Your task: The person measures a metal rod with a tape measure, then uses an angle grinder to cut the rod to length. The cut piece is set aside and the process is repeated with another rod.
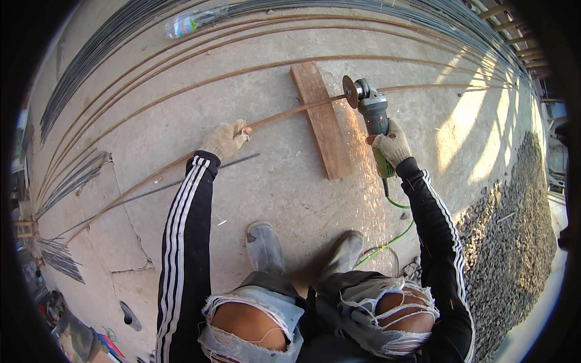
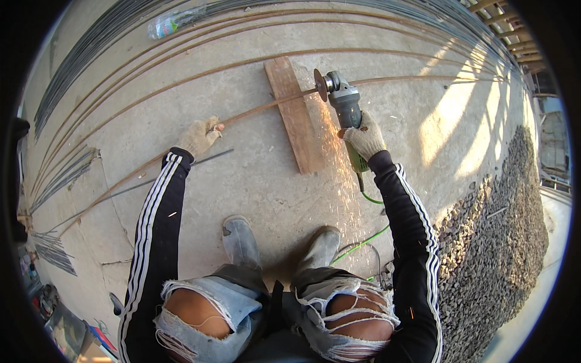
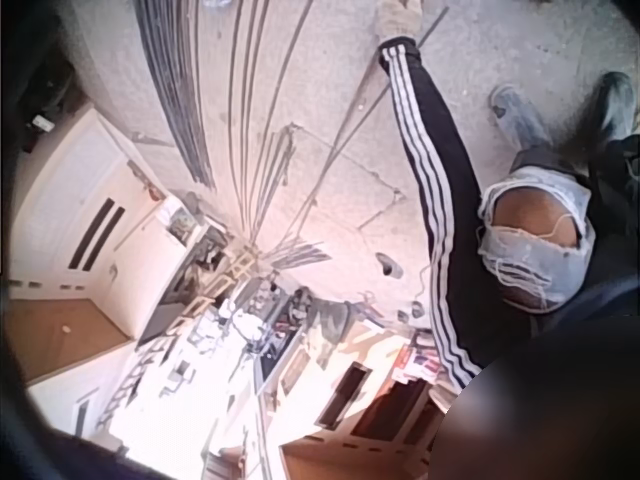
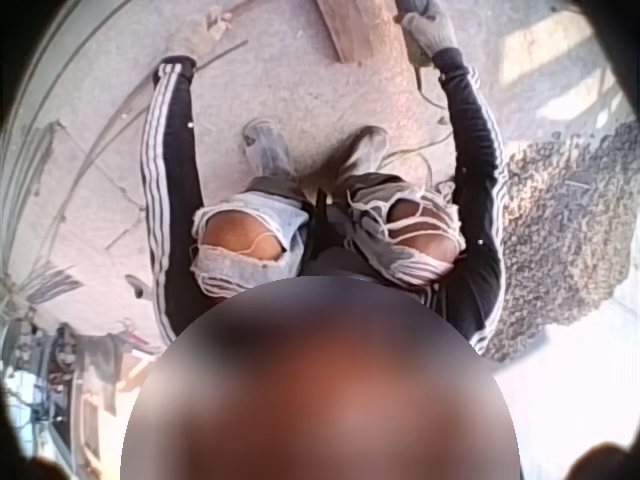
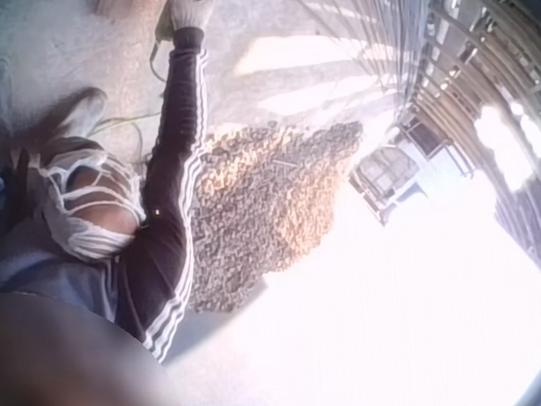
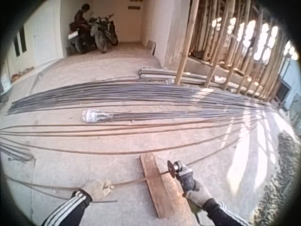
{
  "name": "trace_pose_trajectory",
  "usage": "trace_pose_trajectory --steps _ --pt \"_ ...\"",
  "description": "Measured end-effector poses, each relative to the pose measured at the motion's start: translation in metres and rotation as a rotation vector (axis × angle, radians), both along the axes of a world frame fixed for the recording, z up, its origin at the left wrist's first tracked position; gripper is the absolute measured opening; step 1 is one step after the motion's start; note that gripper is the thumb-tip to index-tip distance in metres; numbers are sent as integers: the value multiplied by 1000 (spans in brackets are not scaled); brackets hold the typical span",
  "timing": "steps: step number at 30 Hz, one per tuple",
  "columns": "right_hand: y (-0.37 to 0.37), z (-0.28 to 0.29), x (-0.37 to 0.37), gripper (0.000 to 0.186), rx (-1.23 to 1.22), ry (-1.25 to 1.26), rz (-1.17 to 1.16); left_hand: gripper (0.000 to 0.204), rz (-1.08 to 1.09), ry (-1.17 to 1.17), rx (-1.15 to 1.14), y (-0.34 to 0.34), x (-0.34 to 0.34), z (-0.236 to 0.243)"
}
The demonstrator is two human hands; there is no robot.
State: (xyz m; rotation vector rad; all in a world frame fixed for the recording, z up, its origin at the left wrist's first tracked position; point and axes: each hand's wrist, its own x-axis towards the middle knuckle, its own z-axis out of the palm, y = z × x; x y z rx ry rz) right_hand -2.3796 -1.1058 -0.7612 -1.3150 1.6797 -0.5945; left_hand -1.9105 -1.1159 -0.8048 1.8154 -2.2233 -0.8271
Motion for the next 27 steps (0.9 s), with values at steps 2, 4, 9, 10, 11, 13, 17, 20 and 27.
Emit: trace_pose_trajectory --steps 2,4,9,10,11,13,17,20,27 --pt "1 -1 -2 42 -9 11 6 29 10 -4 10 0 1 -3" --pt "2 -1 -3 42 0 15 6 29 30 -30 1 0 1 -6" --pt "7 5 -1 43 15 27 -16 26 2 14 -48 -1 3 -10" --pt "6 7 1 44 13 31 -14 26 0 16 -59 -1 3 -9" --pt "5 9 3 45 19 49 -11 26 -4 21 -44 -2 3 -8" --pt "2 13 6 46 27 74 -11 26 -8 37 -58 -2 3 -7" --pt "-4 16 10 48 15 53 -16 26 -11 95 -57 -2 1 -3" --pt "-6 14 9 49 21 42 -9 26 11 84 -50 -1 0 0" --pt "-3 7 4 45 20 28 -17 27 13 22 -2 0 1 0"
